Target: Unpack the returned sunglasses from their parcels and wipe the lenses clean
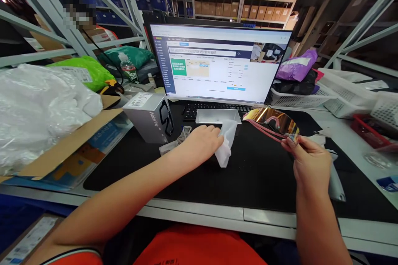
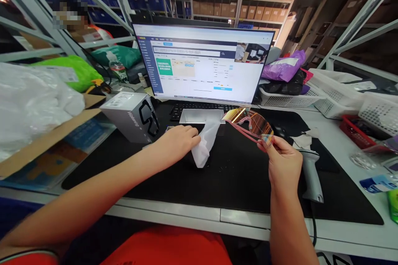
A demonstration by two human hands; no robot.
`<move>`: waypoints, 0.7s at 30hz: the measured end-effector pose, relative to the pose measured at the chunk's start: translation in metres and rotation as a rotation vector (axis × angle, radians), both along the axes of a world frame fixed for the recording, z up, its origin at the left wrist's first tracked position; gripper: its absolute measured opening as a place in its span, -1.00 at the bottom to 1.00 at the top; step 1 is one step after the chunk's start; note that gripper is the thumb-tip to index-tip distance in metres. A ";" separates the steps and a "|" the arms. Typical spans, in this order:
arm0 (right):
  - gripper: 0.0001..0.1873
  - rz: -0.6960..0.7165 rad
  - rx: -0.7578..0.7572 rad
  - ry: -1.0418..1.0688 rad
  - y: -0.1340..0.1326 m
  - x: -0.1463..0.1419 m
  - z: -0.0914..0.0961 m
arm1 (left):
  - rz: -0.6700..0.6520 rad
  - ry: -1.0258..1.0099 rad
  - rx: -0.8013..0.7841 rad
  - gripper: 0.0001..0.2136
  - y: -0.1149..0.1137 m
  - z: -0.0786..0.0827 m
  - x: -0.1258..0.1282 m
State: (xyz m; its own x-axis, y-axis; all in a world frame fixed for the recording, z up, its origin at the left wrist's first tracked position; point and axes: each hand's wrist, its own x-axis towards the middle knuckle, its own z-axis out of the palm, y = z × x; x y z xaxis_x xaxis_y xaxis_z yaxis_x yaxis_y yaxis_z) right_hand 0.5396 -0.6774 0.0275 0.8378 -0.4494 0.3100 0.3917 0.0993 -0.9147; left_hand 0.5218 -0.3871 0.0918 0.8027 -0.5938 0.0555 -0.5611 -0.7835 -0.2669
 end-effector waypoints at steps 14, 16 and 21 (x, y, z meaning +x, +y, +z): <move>-0.72 0.010 -0.015 0.223 -0.005 -0.105 -0.053 | 0.109 -0.050 -0.580 -0.77 -0.001 -0.040 0.009; -0.75 -0.001 -0.124 0.210 -0.002 -0.111 -0.055 | 0.110 -0.241 -0.620 -0.74 0.009 -0.037 -0.003; -0.76 -0.007 -0.160 0.201 0.030 -0.103 -0.063 | 0.029 -0.520 -0.445 -0.66 0.032 -0.026 -0.039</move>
